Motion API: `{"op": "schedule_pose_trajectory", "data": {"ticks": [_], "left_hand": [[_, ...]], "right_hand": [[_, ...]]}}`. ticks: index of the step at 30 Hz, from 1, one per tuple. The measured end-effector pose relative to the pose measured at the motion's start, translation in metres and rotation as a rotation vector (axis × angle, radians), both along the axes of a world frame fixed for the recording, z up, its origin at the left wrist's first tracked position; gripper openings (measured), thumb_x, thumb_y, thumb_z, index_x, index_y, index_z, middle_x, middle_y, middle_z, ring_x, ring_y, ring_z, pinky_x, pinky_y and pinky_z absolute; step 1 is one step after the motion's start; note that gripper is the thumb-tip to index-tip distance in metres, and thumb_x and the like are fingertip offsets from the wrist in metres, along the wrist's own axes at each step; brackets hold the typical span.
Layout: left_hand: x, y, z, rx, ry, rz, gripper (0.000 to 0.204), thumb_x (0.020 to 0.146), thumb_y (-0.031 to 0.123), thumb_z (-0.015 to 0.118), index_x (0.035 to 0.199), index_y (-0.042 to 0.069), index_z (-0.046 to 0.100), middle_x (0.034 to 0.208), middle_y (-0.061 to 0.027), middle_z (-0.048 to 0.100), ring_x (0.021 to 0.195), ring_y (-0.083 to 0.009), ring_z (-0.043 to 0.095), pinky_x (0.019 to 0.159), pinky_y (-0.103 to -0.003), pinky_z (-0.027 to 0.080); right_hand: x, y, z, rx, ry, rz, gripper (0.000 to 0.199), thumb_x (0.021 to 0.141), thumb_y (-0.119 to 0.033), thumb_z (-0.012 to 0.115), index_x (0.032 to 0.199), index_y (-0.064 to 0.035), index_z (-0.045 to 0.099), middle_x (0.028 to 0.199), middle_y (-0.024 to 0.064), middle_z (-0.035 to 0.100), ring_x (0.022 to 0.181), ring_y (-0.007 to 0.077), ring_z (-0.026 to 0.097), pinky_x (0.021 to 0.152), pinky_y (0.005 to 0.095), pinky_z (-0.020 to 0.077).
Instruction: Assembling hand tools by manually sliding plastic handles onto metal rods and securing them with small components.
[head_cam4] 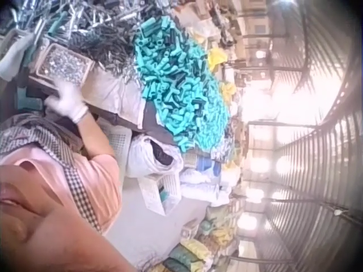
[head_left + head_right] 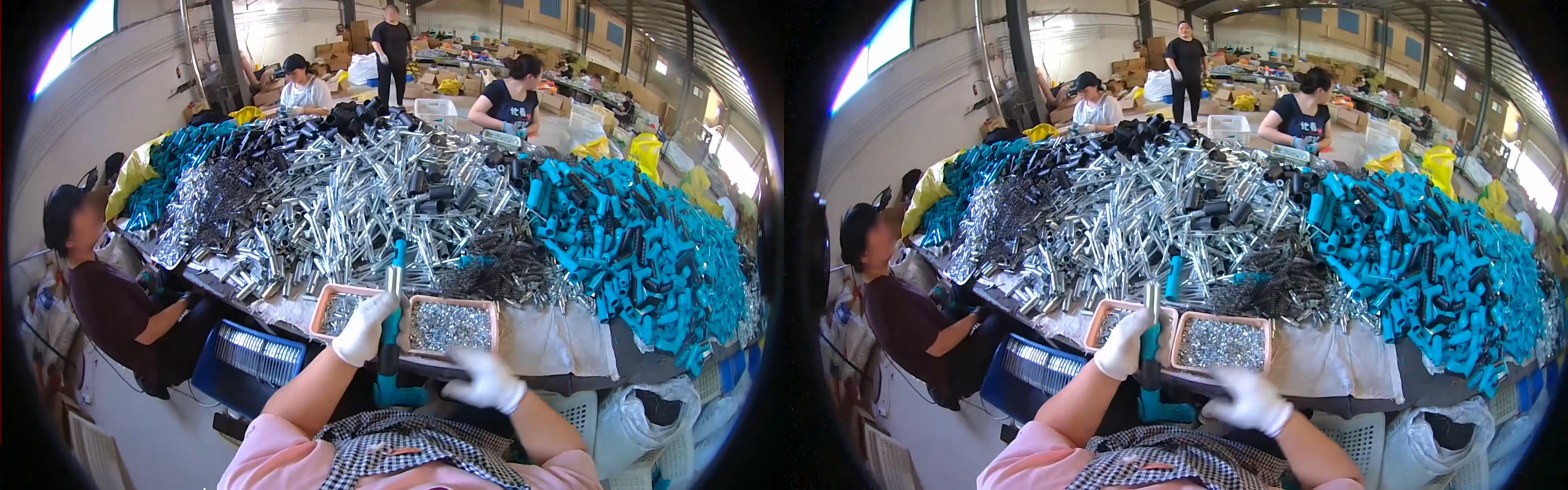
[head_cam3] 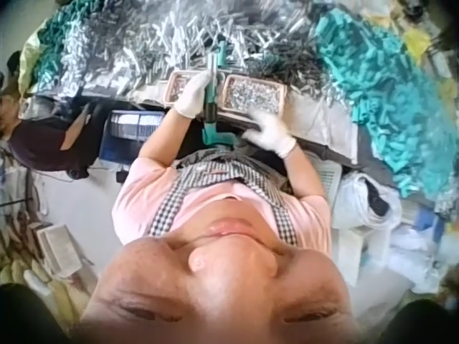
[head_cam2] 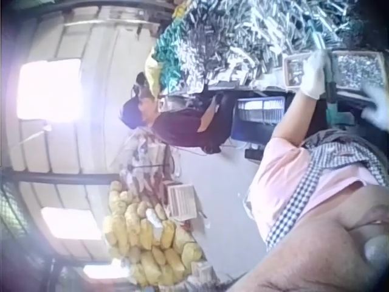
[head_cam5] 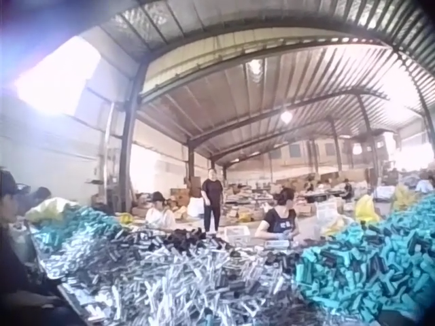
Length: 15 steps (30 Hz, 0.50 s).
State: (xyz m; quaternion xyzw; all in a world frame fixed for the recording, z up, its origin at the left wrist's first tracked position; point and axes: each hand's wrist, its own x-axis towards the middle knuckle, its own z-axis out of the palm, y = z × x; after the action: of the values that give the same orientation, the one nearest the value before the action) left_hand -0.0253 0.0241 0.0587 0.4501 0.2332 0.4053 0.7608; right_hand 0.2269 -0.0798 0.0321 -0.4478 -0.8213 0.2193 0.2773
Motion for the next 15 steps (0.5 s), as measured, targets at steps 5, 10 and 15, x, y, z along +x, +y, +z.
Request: {"op": "schedule_pose_trajectory", "data": {"ticks": [5,10,15], "left_hand": [[-0.029,-0.011,-0.008,0.203,0.285,-0.474,0.036,0.096,0.037,0.060,0.098,0.001,0.058,0.076,-0.0065,0.061,0.063,-0.0146,0.061,0.059,-0.026,0.049],[-0.030,-0.034,-0.055,0.009,0.311,-0.724,0.032,0.096,0.033,0.063,0.095,0.001,0.057,0.076,-0.0038,0.058,0.064,-0.0124,0.061,0.059,-0.025,0.050],[-0.019,-0.029,-0.059,0.324,0.446,-0.733,0.052,0.098,0.049,0.054,0.079,0.001,0.060,0.070,-0.0041,0.060,0.064,-0.0136,0.059,0.060,-0.028,0.047]], "right_hand": [[0.151,0.065,-0.049,0.239,-0.305,-0.975,0.062,0.081,-0.034,0.073,0.131,-0.0032,0.054,0.114,0.0236,0.064,0.102,0.0382,0.063,0.090,0.0463,0.0506],[0.173,0.094,-0.066,0.005,-0.599,-1.022,0.055,0.081,-0.037,0.073,0.123,-0.0054,0.058,0.131,0.0209,0.051,0.120,0.0394,0.049,0.095,0.0466,0.0481],[0.195,0.094,-0.101,-0.033,-0.520,-1.051,0.026,0.089,-0.023,0.053,0.097,-0.0047,0.070,0.099,0.0252,0.065,0.097,0.0389,0.064,0.084,0.0497,0.0509]]}}
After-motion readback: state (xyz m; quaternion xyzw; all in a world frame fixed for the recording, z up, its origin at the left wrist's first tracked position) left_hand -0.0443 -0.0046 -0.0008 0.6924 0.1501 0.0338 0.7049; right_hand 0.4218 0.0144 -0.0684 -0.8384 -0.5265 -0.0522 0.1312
